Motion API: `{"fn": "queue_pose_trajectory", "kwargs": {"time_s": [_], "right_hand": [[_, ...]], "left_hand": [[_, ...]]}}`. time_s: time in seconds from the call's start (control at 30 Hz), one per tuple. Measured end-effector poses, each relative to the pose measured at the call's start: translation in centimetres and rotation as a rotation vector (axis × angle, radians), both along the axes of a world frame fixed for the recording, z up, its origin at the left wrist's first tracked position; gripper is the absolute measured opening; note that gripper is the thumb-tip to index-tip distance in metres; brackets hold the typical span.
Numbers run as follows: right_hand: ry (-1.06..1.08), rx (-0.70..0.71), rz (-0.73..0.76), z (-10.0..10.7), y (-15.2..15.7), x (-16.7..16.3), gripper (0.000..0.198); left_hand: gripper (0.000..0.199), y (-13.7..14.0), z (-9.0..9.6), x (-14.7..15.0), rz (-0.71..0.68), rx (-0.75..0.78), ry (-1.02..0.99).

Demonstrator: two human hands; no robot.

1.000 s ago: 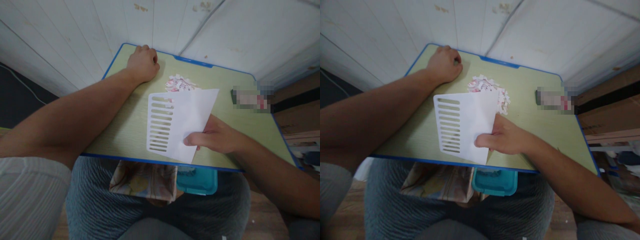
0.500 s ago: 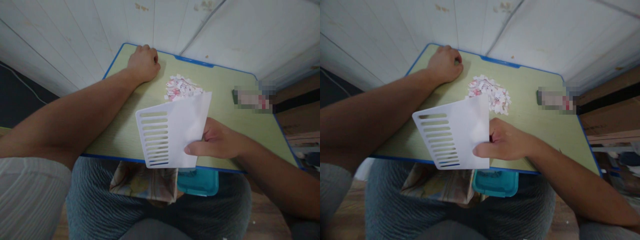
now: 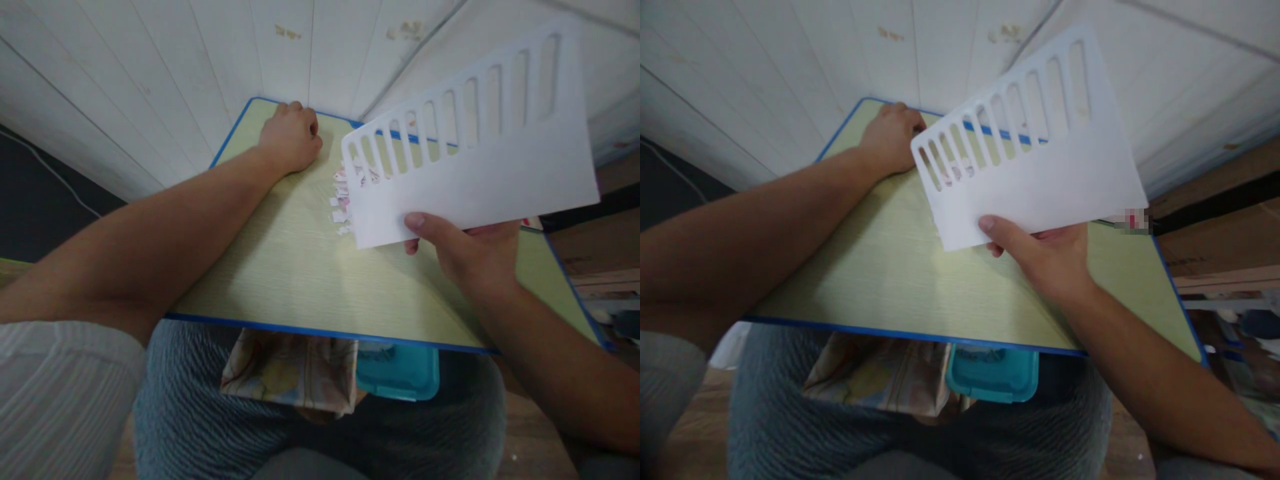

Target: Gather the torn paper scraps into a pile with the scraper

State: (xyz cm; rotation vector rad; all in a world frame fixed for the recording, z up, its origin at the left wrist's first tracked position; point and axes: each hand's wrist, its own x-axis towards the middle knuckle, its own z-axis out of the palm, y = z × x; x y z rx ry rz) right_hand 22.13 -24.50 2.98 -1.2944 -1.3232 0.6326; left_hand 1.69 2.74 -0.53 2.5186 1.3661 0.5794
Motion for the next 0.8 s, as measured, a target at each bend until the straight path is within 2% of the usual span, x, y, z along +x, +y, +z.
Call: {"fn": "queue_pose_trajectory", "kwargs": {"time_s": [0.03,0.1,0.3,0.47,0.63,0.8], "right_hand": [[-0.002,0.012,0.0,-0.1,0.2,0.1,0.029],[-0.015,-0.006,-0.001,-0.3,0.6,0.2,0.029],[-0.076,-0.102,-0.008,-1.5,1.5,0.4,0.046],[-0.165,-0.123,-0.013,-2.3,1.7,0.9,0.046],[-0.198,-0.14,0.016,-1.9,1.6,0.9,0.042],[-0.233,-0.172,0.13,-1.3,0.8,0.8,0.042]], "left_hand": [[0.038,-0.2,0.1,0.1,0.086,0.064,0.018],[0.037,-0.7,0.2,0.3,0.106,0.082,0.032],[0.036,-1.2,0.4,0.3,0.109,0.06,0.052],[0.037,-1.4,0.6,0.3,0.104,0.044,0.04],[0.034,-1.2,0.4,0.3,0.107,0.069,0.053],[0.034,-1.0,0.3,0.2,0.095,0.059,0.028]]}}
